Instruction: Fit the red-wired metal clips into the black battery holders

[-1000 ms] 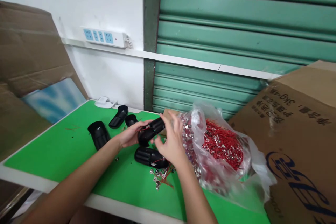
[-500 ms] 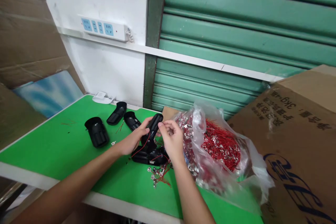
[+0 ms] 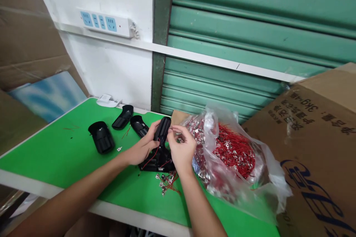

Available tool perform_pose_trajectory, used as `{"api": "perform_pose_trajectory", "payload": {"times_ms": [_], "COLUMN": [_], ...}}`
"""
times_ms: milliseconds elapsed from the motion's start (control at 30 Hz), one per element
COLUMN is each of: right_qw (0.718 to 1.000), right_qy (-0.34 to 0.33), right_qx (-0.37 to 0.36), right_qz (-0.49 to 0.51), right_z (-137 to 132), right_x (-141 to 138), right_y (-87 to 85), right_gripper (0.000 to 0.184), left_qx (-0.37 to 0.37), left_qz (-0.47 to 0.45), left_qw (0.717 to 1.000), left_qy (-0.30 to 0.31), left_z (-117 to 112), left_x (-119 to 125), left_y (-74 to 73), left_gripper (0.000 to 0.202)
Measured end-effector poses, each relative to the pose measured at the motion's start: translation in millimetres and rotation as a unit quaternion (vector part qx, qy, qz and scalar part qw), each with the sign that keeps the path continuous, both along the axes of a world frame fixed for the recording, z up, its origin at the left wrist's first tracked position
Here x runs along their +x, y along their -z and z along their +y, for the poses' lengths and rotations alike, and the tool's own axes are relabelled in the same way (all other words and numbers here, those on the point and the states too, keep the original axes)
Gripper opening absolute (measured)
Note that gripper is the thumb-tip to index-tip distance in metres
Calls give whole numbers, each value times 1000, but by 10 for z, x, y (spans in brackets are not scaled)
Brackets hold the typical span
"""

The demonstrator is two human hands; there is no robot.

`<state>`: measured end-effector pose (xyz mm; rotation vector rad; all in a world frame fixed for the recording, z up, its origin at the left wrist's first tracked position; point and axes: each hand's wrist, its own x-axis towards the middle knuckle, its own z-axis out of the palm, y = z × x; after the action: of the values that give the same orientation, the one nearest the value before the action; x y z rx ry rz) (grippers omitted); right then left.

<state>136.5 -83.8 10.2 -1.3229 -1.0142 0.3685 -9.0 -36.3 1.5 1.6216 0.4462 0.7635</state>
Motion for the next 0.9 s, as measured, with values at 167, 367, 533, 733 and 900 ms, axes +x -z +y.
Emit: {"api": "perform_pose_trajectory", "payload": {"times_ms": [167,367,533,733,900], "right_qw": [1000,963,916,900,901], "right_qy": [-22,-126,-119,-117,-110], "right_qx": [21,40,69,80,84], "right_qz": [5,-234,-376,-413,-411], "right_z": [-32,-59,-43,-36,-44], "right_x": [-18,70,139,169,168], "right_y": [16,-67,-47,15,22], "right_gripper": [18,19,29,45,50], "left_qx": [-165,-193,-177,-109,-80], "left_qz": [-89,-140,-119,-87,-77], "left_qw": [982,969,975,990,994], "left_qy": [-8,-56,-61,-29,-19], "left_z": [110,203,188,212,228], "left_x": [115,177,129,88,85], "left_y": [226,285,212,268,308], "left_gripper": [89,88,88,84,84]}}
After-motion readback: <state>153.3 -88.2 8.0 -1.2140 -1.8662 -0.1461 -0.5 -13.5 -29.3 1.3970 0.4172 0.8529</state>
